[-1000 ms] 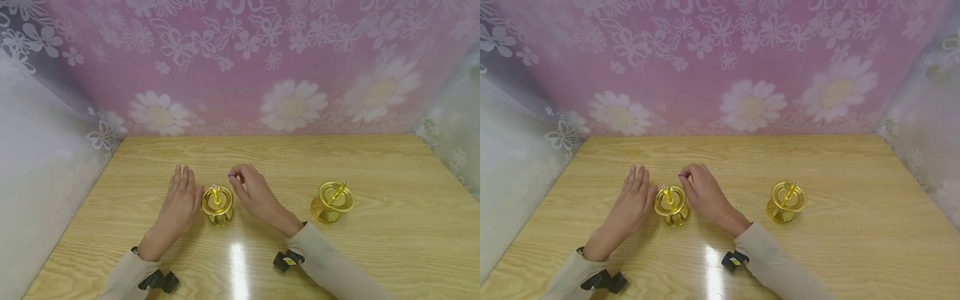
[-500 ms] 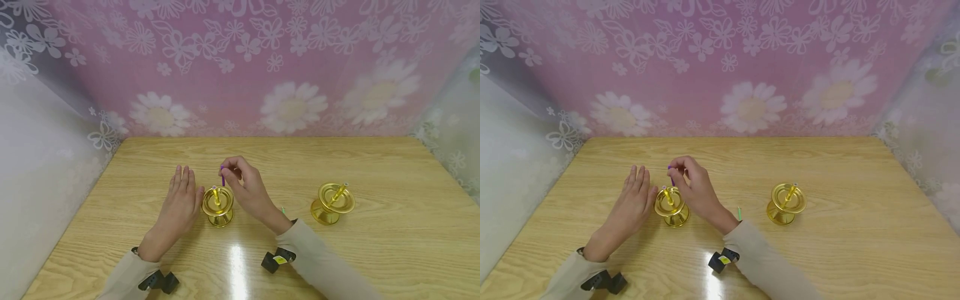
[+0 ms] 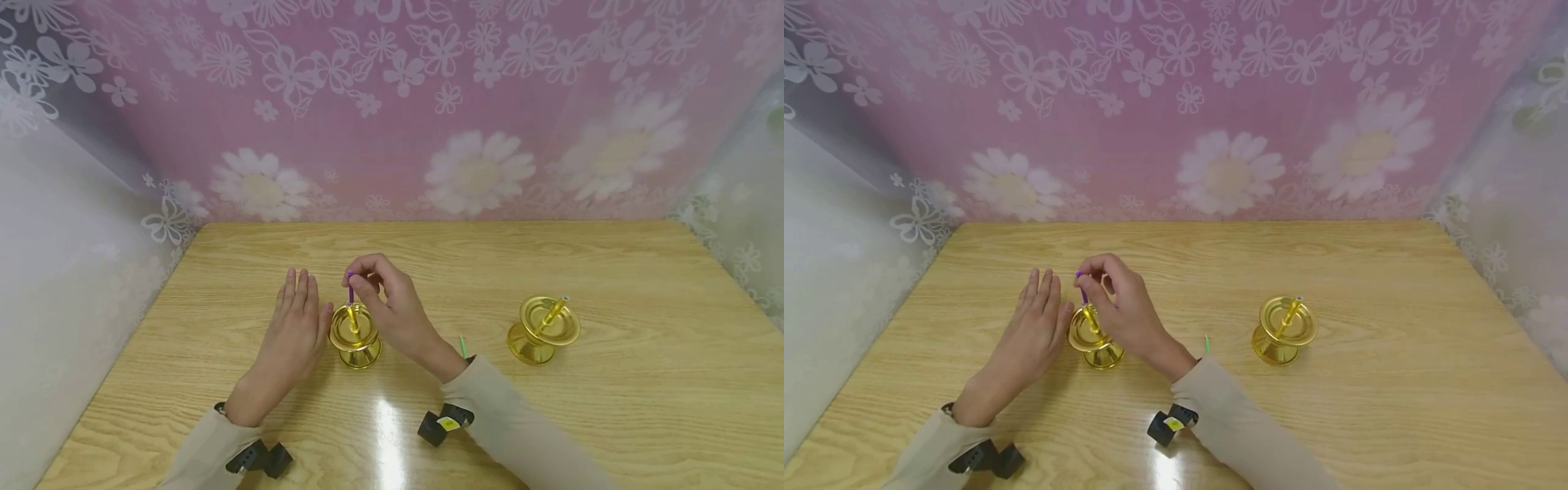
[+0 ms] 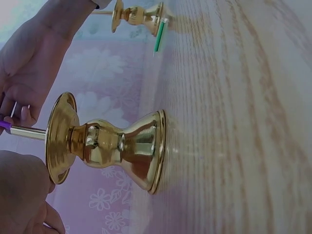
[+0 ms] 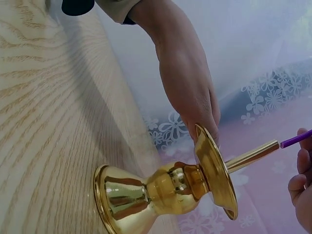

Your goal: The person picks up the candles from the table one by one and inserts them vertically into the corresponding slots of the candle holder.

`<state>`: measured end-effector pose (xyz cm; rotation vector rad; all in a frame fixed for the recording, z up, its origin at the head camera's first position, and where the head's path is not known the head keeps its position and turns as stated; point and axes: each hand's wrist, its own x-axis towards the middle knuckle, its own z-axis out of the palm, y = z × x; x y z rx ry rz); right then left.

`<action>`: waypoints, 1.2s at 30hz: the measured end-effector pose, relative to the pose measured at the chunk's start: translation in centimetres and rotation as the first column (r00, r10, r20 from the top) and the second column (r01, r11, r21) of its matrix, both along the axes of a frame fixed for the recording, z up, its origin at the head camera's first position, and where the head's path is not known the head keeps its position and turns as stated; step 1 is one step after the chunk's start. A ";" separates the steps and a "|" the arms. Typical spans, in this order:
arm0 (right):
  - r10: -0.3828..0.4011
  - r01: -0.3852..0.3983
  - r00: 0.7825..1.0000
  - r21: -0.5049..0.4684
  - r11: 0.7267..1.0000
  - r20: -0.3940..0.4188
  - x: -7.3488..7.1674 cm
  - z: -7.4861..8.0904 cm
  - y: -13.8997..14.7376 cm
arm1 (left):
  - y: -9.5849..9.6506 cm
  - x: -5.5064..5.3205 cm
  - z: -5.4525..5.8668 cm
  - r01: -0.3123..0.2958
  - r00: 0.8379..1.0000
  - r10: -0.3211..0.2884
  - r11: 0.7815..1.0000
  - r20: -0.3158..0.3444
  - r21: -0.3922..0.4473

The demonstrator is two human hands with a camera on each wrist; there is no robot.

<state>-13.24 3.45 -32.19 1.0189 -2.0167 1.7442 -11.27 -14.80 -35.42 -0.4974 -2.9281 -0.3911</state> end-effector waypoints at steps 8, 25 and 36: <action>0.000 0.000 1.000 0.007 1.000 0.003 0.0 -0.2 -0.3 | 0.0 0.0 0.0 -0.004 1.000 0.004 1.000 0.000 -0.010; -0.003 0.004 1.000 0.032 0.999 -0.025 0.1 -0.3 -0.3 | 0.0 0.0 0.1 -0.006 1.000 0.006 1.000 0.009 -0.002; 0.011 -0.008 0.997 0.038 0.999 -0.083 -0.1 -0.4 -0.4 | 0.0 0.0 0.1 -0.006 1.000 0.006 1.000 -0.001 -0.014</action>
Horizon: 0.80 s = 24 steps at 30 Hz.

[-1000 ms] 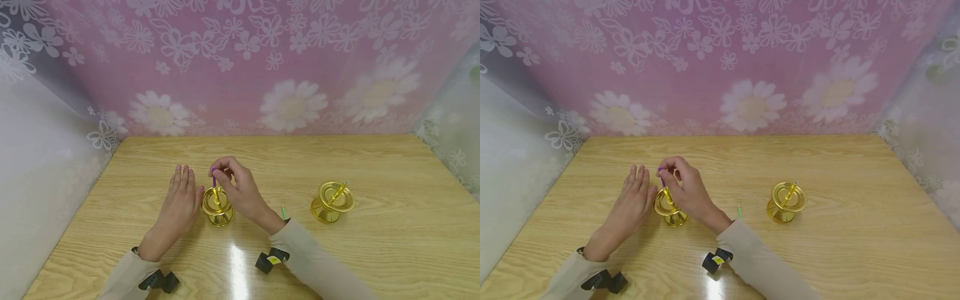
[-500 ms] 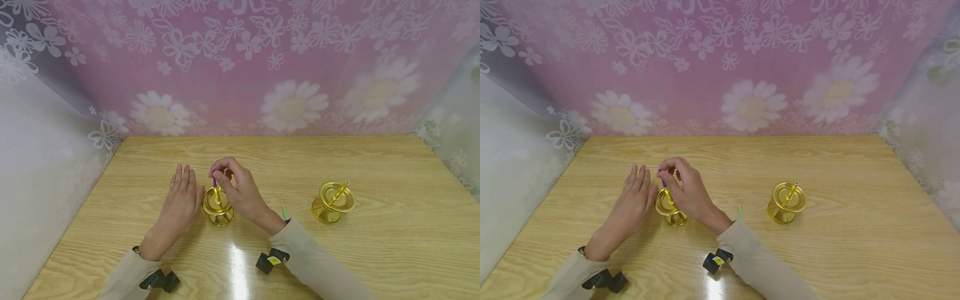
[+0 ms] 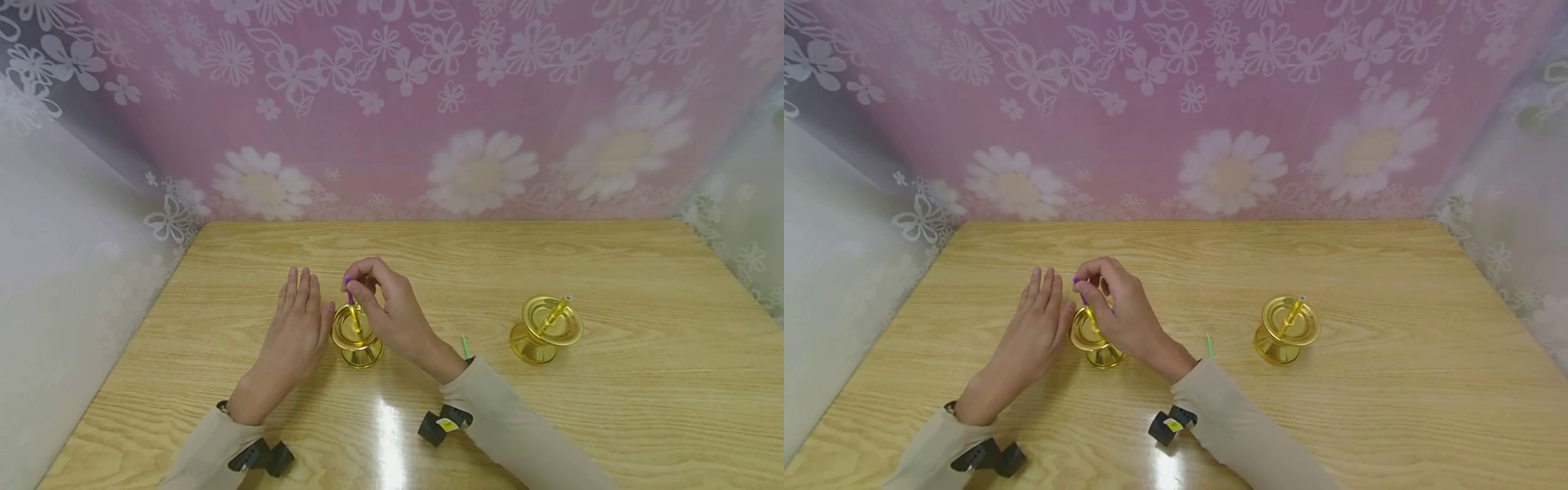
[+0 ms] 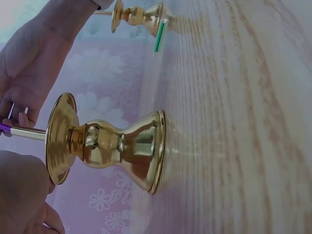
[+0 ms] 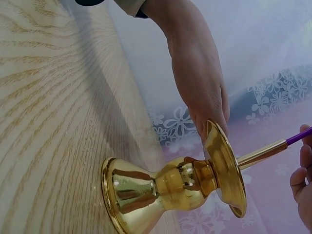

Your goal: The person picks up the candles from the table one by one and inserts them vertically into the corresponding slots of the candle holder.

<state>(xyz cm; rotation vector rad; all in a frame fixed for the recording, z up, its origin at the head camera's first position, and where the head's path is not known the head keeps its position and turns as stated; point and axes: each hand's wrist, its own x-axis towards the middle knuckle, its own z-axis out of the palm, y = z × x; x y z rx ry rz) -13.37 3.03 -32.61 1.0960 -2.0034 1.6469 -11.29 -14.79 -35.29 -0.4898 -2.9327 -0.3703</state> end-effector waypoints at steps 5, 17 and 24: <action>0.004 -0.003 1.000 0.008 1.000 -0.007 -0.1 0.0 -0.1 | 0.0 0.0 0.0 0.003 1.000 -0.003 1.000 -0.002 -0.002; -0.036 0.036 0.999 0.004 0.999 -0.017 -0.2 -0.2 0.1 | -0.1 0.0 -0.2 0.003 1.000 -0.003 1.000 -0.006 0.001; -0.056 0.058 0.997 0.025 0.998 -0.060 -0.3 0.1 0.2 | -0.1 -0.1 -0.1 0.004 1.000 -0.004 1.000 -0.005 -0.002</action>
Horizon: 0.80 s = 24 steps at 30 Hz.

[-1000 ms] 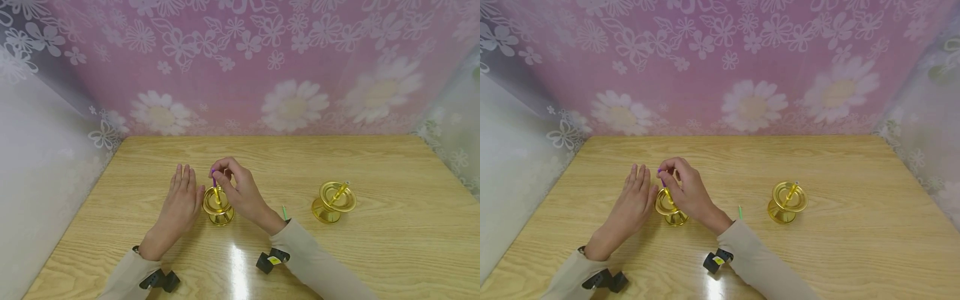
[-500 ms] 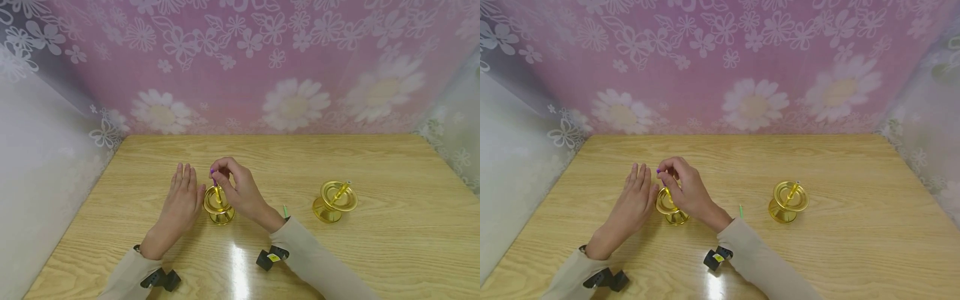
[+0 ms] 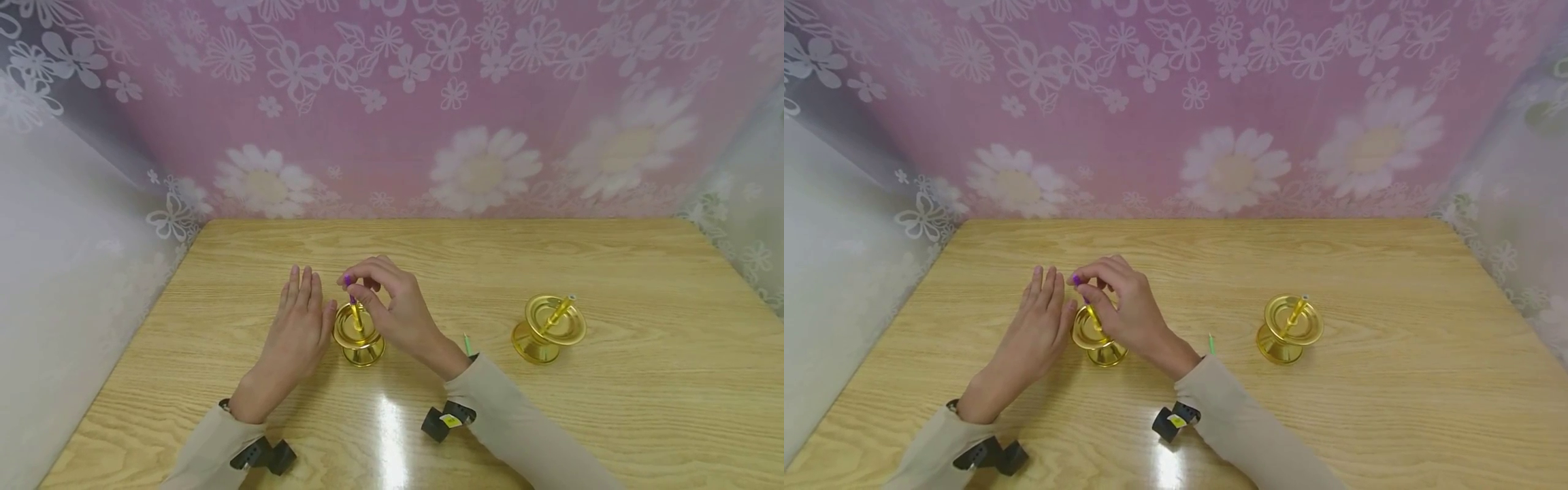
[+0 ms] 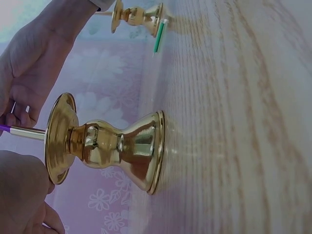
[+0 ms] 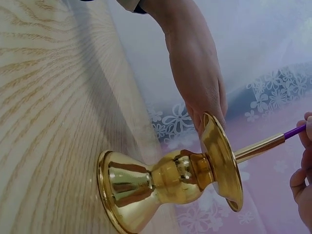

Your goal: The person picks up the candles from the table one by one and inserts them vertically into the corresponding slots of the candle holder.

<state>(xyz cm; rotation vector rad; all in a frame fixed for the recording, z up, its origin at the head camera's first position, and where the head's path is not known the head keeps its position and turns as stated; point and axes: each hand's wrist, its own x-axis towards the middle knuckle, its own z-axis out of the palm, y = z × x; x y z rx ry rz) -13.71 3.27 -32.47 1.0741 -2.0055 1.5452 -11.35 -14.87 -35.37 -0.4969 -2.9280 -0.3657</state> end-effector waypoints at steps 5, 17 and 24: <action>0.012 -0.012 1.000 0.044 0.999 0.010 -0.2 0.5 0.3 | 0.0 0.0 0.1 -0.002 1.000 0.002 1.000 0.003 0.006; 0.049 -0.057 0.997 0.133 0.989 0.064 -0.5 1.6 1.4 | 0.0 0.1 0.1 -0.008 1.000 0.007 1.000 0.026 0.019; 0.066 -0.082 0.995 0.225 0.971 0.078 -0.9 2.7 1.7 | 0.1 0.0 0.1 -0.014 0.999 0.013 1.000 0.034 0.022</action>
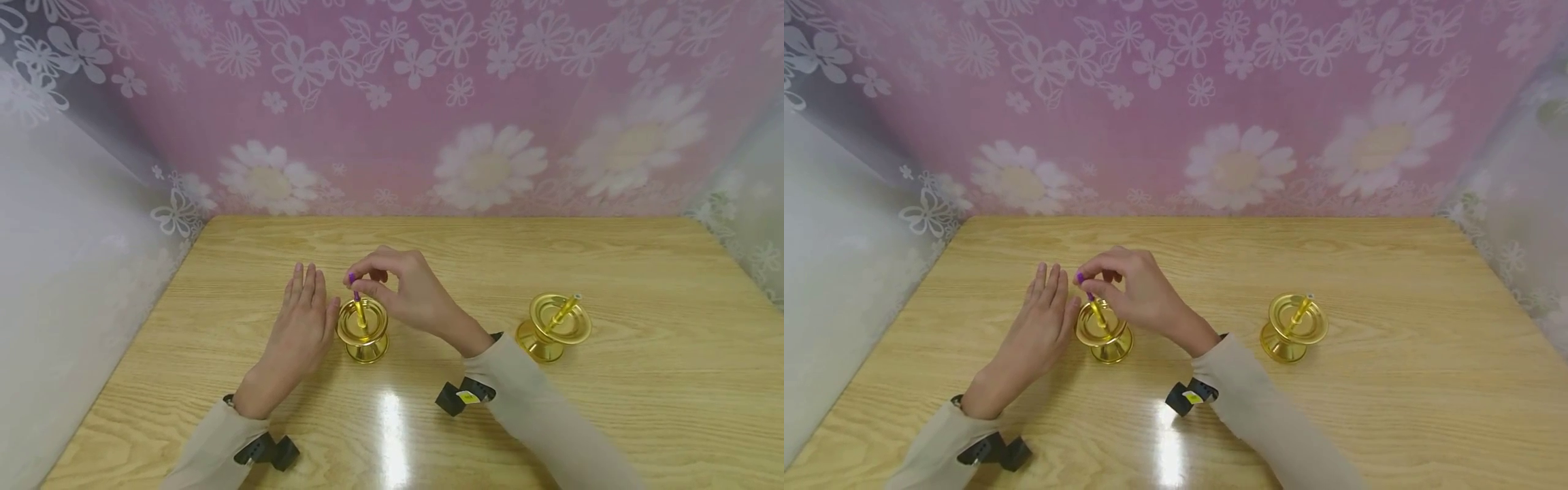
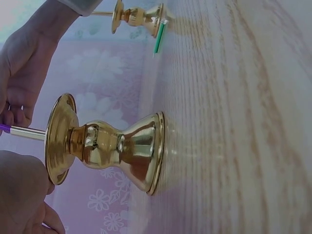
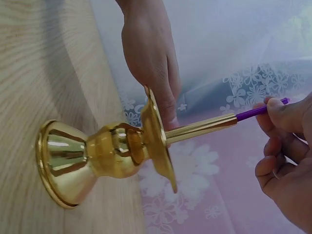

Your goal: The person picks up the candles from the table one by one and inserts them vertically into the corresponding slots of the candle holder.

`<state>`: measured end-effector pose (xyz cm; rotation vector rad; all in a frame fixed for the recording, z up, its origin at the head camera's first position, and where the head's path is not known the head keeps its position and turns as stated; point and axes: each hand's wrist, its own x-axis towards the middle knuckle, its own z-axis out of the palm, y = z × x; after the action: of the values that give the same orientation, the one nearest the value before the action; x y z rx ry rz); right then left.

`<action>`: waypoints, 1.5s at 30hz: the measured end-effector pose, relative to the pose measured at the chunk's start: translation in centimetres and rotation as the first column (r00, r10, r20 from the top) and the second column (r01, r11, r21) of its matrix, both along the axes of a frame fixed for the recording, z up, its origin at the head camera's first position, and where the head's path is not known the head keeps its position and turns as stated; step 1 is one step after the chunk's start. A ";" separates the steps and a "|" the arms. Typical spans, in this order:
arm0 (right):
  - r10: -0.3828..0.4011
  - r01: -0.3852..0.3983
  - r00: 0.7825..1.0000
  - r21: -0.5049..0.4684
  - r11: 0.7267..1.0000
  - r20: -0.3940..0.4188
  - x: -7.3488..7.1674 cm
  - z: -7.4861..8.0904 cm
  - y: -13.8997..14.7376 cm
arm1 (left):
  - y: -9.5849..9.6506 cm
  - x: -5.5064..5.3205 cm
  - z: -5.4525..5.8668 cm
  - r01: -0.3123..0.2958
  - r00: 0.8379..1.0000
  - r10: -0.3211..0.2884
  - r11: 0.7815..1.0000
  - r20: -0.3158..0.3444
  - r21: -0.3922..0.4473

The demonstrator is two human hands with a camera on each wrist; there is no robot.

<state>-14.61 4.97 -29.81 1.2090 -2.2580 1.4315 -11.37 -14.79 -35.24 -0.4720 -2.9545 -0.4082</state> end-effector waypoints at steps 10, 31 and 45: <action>0.021 -0.022 0.999 0.029 0.999 0.042 -0.3 0.4 0.1 | 0.1 -0.1 0.0 -0.004 1.000 0.003 1.000 0.013 0.004; -0.013 0.015 0.995 -0.012 1.000 0.103 -0.1 -0.2 0.3 | 0.0 -0.1 0.0 -0.002 1.000 0.002 1.000 0.014 -0.011; -0.064 0.063 0.997 0.026 0.998 0.032 0.1 -0.2 1.8 | 0.1 0.0 0.3 -0.003 1.000 0.003 1.000 0.012 -0.009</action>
<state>-14.47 6.80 -29.99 1.1180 -2.3205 1.4141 -11.35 -14.73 -34.96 -0.4672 -2.9692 -0.3996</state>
